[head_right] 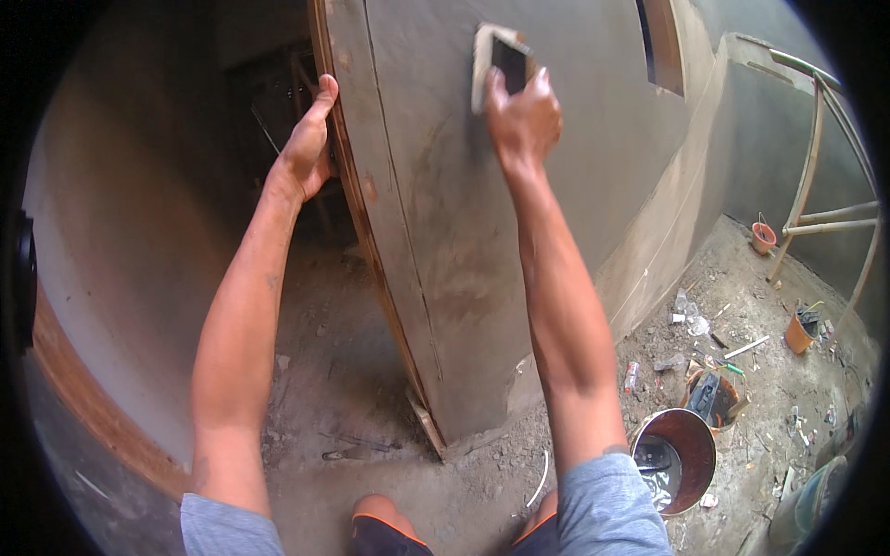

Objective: The person uses a wooden float to smooth and level the wet plaster on a concrete wall, frequently dipping the tool into a bucket of water to clean and wet it.

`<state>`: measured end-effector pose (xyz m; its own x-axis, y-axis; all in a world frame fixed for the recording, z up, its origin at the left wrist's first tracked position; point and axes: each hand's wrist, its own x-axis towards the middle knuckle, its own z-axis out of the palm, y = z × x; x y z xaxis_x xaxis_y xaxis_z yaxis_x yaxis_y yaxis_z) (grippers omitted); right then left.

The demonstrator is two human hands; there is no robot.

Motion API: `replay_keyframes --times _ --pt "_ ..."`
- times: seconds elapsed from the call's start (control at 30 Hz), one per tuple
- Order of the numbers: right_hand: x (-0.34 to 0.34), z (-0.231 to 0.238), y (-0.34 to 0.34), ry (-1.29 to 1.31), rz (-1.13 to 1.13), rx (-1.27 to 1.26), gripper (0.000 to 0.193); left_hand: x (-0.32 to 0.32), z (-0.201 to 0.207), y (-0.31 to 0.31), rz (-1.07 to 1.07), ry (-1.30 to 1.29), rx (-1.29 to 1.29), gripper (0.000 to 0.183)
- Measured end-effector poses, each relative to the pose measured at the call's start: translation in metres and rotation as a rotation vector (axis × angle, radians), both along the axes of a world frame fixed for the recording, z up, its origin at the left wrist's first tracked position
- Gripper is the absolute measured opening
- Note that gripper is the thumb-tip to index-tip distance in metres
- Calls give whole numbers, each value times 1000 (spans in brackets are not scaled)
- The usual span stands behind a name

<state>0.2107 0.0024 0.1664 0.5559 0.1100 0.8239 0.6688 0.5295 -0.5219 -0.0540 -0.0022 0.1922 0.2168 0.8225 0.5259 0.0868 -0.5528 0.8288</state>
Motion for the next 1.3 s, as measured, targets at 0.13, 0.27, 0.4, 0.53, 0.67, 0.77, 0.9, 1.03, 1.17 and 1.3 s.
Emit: replay_keyframes --times 0.13,0.27,0.4,0.53,0.67,0.77,0.9,1.03,1.17,1.3 --pt "-75 -76 -24 -267 218 137 50 -13 -6 6 -55 31 -33 106" --pt "-71 22 1 -224 -64 183 58 12 -8 -20 -86 51 -24 113" --pt "-18 131 -10 -78 33 32 60 7 -4 -18 1 39 -1 109" --pt "-69 120 -54 -157 276 11 53 -2 -7 -29 14 17 23 108" --pt "-84 112 -40 -254 140 14 56 24 -8 -36 54 -46 -1 109" --pt "-80 40 -19 -230 12 126 62 -7 2 3 -79 21 -48 118" --pt "-75 -209 -36 -225 241 -156 52 -9 -6 7 18 2 6 99" --pt "5 -389 -74 361 337 -307 46 14 -7 -8 -35 -23 17 97" --pt "10 -341 -100 390 731 -77 51 -4 8 -5 -40 -14 14 93" --pt "8 -317 -113 852 1473 -133 44 30 -6 -49 153 -36 50 101"
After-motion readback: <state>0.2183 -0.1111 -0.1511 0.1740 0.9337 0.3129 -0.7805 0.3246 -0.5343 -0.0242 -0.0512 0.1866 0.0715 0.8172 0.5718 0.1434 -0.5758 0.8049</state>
